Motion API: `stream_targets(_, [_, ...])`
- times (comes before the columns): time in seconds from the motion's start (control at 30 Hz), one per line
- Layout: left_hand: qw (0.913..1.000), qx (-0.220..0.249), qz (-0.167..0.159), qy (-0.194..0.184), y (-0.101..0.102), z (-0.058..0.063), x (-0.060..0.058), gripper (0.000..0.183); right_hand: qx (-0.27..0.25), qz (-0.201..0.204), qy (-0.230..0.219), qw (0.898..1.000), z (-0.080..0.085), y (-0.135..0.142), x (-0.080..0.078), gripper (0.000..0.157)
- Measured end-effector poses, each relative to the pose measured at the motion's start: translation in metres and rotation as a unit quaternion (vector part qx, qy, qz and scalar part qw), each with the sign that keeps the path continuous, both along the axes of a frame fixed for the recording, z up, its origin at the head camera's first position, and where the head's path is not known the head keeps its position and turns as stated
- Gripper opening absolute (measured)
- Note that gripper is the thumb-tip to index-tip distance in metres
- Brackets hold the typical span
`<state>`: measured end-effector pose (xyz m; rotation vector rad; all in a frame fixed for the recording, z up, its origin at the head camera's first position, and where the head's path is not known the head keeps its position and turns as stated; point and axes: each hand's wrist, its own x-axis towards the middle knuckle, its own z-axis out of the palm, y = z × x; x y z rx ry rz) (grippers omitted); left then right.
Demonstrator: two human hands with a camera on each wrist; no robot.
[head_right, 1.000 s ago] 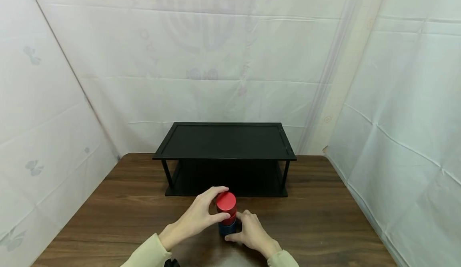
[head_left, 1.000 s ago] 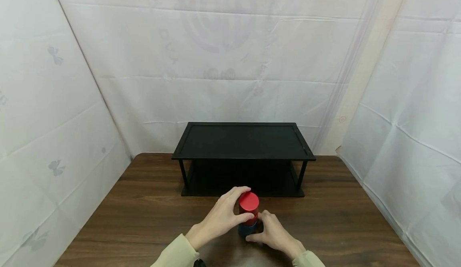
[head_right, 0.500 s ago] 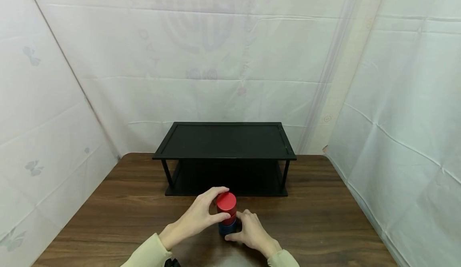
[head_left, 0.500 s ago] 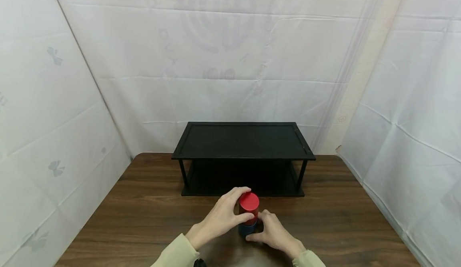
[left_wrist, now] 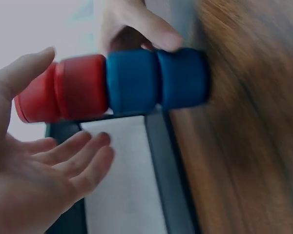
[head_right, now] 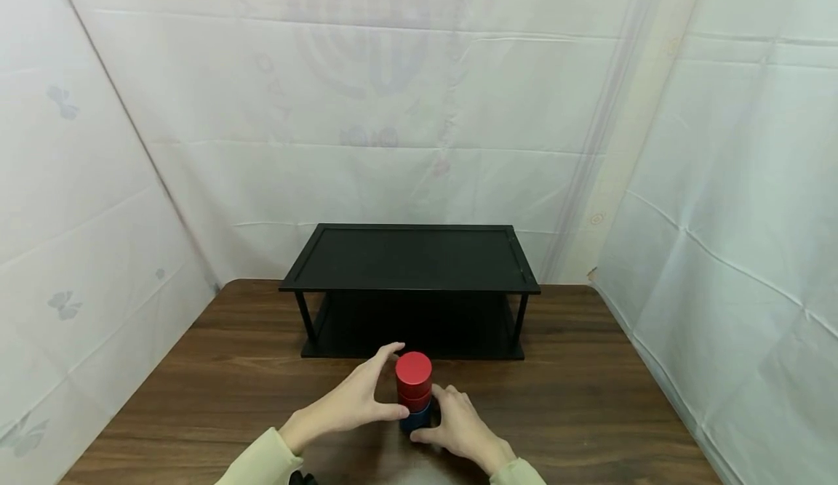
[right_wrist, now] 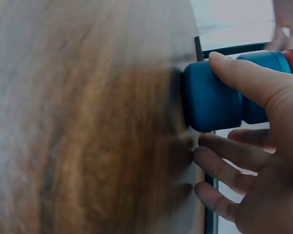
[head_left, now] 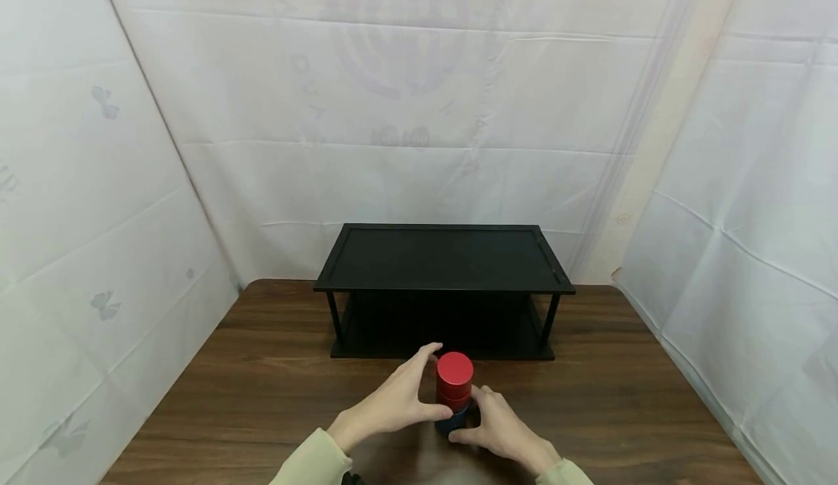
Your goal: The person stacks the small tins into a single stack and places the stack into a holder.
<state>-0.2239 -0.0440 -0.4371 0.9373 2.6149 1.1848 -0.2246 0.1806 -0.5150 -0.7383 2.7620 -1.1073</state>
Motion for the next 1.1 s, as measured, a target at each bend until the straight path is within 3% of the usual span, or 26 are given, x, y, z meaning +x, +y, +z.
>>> stream_targets(0.17, [0.9987, -0.026, -0.026, -0.035, -0.009, -0.014, -0.007, 0.080, -0.048, 0.017, -0.021, 0.998, 0.005, 0.004, 0.002, 0.058])
stream_targets(0.33, [0.9972, -0.021, -0.040, -0.060, -0.007, -0.028, -0.013, 0.070, -0.077, 0.023, -0.032, 0.996, 0.005, 0.005, 0.003, 0.058])
stream_targets(0.6, [0.9955, 0.000, -0.047, -0.082, 0.000, -0.045, -0.017, 0.058, -0.074, 0.023, -0.041, 0.996, 0.003, 0.003, 0.003, 0.053])
stream_targets(1.1, [0.9959, 0.022, -0.046, -0.075, 0.009, -0.057, -0.019, 0.055, -0.064, 0.013, -0.035, 0.997, 0.001, 0.002, 0.002, 0.045])
